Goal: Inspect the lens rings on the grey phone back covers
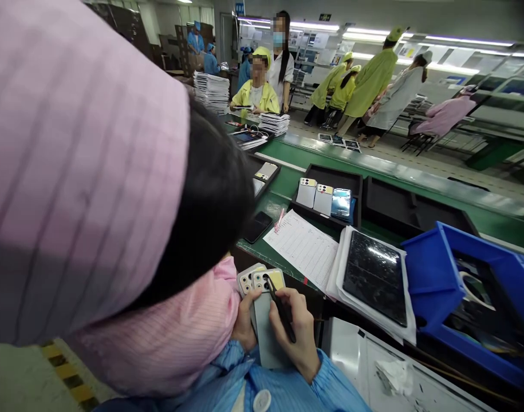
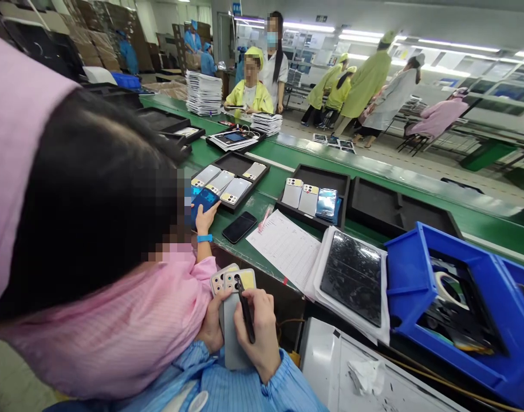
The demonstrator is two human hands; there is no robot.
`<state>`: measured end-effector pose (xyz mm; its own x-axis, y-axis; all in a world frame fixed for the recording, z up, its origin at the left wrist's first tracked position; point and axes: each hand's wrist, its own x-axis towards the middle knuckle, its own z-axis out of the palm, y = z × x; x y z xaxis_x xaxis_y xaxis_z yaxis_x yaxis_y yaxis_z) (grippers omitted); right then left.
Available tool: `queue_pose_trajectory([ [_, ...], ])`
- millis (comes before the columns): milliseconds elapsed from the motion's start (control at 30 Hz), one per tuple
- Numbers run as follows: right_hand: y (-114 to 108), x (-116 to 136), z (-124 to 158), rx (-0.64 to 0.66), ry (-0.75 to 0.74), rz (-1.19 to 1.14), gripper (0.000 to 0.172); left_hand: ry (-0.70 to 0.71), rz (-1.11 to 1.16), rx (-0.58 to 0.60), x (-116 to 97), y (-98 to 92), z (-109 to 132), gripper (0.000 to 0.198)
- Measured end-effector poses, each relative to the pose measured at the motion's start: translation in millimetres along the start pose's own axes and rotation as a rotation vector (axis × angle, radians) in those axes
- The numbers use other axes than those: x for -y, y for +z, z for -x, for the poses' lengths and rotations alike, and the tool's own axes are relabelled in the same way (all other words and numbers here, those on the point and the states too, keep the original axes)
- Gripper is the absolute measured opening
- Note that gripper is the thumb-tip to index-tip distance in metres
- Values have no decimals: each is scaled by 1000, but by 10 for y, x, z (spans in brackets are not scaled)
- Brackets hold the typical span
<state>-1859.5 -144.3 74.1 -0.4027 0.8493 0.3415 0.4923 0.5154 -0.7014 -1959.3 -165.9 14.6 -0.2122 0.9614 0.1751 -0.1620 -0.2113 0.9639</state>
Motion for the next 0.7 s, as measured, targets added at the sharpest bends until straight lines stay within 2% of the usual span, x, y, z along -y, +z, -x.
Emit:
queue_pose_trajectory([
  [67, 3, -9, -1, 0, -6, -4, 15, 42, -1, -18, 68, -30, -2, 47],
  [200, -15, -103, 12, -12, -13, -23, 14, 118, -59, -1, 226, -2, -18, 41],
  [333, -17, -134, 26, -47, 4, -56, 13, 173, -148, 25, 302, 0, -18, 52],
  [533, -29, -110, -2, -96, 83, -109, 16, 230, -329, 54, 205, -66, -23, 58],
  [700, -49, -269, -67, -92, 158, -164, 15, 311, -555, 100, -2, 39, -117, 57],
])
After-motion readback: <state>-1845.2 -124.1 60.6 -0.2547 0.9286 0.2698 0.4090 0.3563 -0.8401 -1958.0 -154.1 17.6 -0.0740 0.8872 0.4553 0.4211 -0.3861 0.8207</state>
